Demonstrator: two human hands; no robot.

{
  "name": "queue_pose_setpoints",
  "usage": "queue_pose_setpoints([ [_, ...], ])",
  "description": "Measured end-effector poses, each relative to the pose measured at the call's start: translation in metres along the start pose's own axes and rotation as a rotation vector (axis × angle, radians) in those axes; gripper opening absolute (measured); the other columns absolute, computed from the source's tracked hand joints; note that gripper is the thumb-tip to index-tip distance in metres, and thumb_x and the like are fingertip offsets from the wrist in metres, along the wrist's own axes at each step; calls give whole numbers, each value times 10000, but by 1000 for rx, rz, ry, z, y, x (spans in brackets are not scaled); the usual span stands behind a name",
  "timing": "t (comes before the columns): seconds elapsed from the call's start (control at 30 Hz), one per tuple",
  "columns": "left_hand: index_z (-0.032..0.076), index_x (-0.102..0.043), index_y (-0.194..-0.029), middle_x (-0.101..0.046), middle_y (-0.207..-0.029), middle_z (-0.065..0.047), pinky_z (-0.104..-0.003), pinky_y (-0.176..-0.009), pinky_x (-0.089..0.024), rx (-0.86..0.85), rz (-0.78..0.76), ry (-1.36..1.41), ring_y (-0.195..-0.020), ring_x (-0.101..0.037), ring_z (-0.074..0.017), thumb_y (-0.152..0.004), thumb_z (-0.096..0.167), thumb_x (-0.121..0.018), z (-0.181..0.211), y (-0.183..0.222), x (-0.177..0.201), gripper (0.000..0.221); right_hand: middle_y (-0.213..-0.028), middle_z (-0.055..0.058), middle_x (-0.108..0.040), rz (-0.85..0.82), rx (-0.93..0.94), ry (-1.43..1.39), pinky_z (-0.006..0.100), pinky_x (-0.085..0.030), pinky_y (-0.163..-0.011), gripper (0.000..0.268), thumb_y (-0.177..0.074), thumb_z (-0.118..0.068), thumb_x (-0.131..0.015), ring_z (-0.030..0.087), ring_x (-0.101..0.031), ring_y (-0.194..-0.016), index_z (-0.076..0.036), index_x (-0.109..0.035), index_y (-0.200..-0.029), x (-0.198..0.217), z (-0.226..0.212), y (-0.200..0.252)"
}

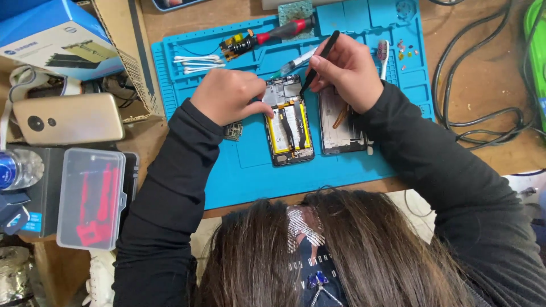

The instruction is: Disassembling a mobile phone to remove the battery and internal components using precision tools.

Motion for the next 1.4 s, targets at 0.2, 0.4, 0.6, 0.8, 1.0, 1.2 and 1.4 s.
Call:
queue_pose_setpoints([
  [0.2,136,-560,-786,-603,-695,-6,-328,-383,-358,-20,23,6,-558,-539,-184,-943,545,-679,0,0,0,454,-967,188,-661,-68,1,-6,282,-626,-632,139,-1011,-115,-557,251,-711,-773,-11,-482,-1065,0,0,-1],
  [0.4,135,-570,-790,-632,-714,-4,-335,-382,-360,-27,22,36,-577,-561,-186,-907,580,-696,-1,0,-1,477,-982,226,-662,-29,27,-13,285,-620,-636,121,-1026,-92,-532,284,-722,-783,4,-487,-1083,2,-2,2],
  [0.6,138,-564,-780,-610,-687,2,-334,-377,-345,-34,19,48,-559,-547,-182,-858,637,-713,-1,0,-2,526,-965,220,-675,-13,-15,-3,283,-624,-630,115,-1026,-102,-534,270,-724,-761,-9,-478,-1063,2,2,1],
  [0.8,135,-576,-791,-625,-694,0,-333,-369,-349,-26,6,66,-553,-552,-185,-858,630,-711,-1,0,-2,518,-966,210,-681,-34,-48,-11,299,-635,-627,95,-1017,-93,-537,271,-726,-784,-13,-497,-1049,1,6,0],
  [1.0,149,-552,-774,-583,-663,9,-340,-370,-339,-19,13,63,-543,-533,-186,-862,630,-709,-2,1,-4,514,-915,215,-684,-5,-146,-84,295,-637,-618,105,-996,-106,-569,278,-736,-749,-23,-508,-1018,1,7,0],
  [1.2,175,-548,-767,-546,-648,21,-340,-382,-321,-35,55,88,-523,-508,-180,-854,596,-741,-2,1,-3,471,-912,217,-691,40,-274,-221,287,-640,-612,115,-968,-126,-597,264,-727,-715,-43,-524,-1001,1,11,0],
  [1.4,159,-595,-780,-586,-656,20,-324,-427,-372,2,61,249,-548,-534,-170,-867,594,-716,-6,2,2,460,-871,208,-695,64,-323,-300,263,-619,-586,112,-975,-142,-584,240,-720,-685,-44,-541,-1009,-1,5,2],
])
Point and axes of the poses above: each hand's wrist, its own y-axis away from the middle knuckle, its own x-axis out of the back of the hand, z = x × y, the point moved 4 cm from there along -y, towards the middle knuckle
